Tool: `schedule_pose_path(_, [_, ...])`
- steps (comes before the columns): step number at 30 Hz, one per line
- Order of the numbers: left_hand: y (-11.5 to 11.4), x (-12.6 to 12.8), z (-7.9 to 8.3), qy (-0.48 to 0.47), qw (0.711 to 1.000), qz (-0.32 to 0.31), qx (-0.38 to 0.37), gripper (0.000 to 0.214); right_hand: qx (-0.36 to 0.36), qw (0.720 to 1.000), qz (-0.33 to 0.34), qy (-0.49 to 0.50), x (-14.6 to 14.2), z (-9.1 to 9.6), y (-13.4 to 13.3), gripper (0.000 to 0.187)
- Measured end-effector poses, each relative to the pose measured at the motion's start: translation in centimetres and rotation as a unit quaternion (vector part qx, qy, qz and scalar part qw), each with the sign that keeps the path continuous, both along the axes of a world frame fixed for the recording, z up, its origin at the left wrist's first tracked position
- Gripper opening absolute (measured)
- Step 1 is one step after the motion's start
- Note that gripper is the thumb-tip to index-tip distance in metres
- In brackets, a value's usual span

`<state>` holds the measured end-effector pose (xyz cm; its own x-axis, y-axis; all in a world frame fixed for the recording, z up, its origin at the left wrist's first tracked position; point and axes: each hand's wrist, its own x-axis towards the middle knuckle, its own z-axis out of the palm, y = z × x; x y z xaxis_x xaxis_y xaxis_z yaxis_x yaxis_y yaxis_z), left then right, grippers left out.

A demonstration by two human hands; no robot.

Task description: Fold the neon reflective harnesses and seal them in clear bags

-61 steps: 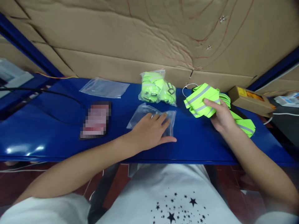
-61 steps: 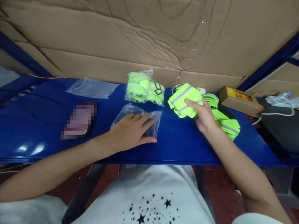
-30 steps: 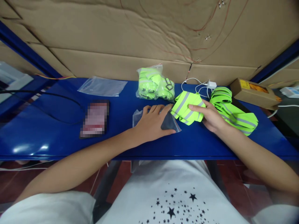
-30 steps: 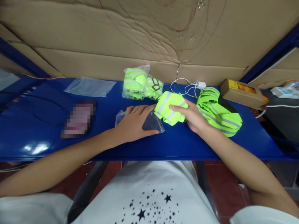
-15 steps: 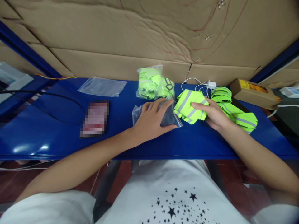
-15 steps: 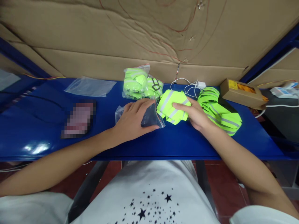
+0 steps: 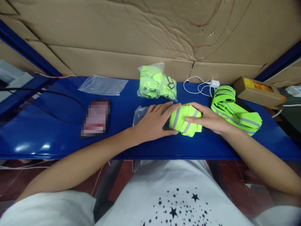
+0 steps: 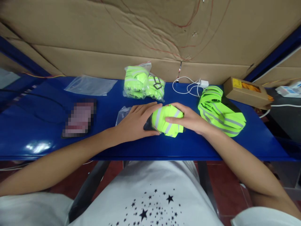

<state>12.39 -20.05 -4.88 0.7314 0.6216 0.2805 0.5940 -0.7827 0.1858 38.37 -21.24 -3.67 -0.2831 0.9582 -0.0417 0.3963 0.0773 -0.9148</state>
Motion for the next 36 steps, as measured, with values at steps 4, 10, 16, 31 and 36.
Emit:
schedule_pose_path(4, [-0.8,0.1,0.3,-0.01,0.998,-0.028,0.064,0.09,0.033,0.998,0.0,-0.055,-0.3,0.2,-0.2,0.051])
schedule_pose_path(10, [-0.7,0.4,-0.3,-0.012,0.994,-0.031,0.108,0.096,0.117,0.987,-0.01,-0.105,-0.8,0.2,-0.6,0.038])
schedule_pose_path(16, [-0.4,0.5,-0.2,0.025,0.996,-0.045,0.068,0.122,0.193,0.964,0.044,-0.175,-2.0,0.9,-2.0,0.035])
schedule_pose_path(31, [-0.4,-1.5,4.1,-0.169,0.94,-0.153,-0.253,0.118,0.471,0.839,0.068,-0.265,-2.4,1.0,-3.8,0.033])
schedule_pose_path(36, [1.0,-1.8,4.0,-0.089,0.988,-0.023,-0.123,0.09,0.553,0.764,0.084,-0.321,-1.3,0.5,-3.6,0.059])
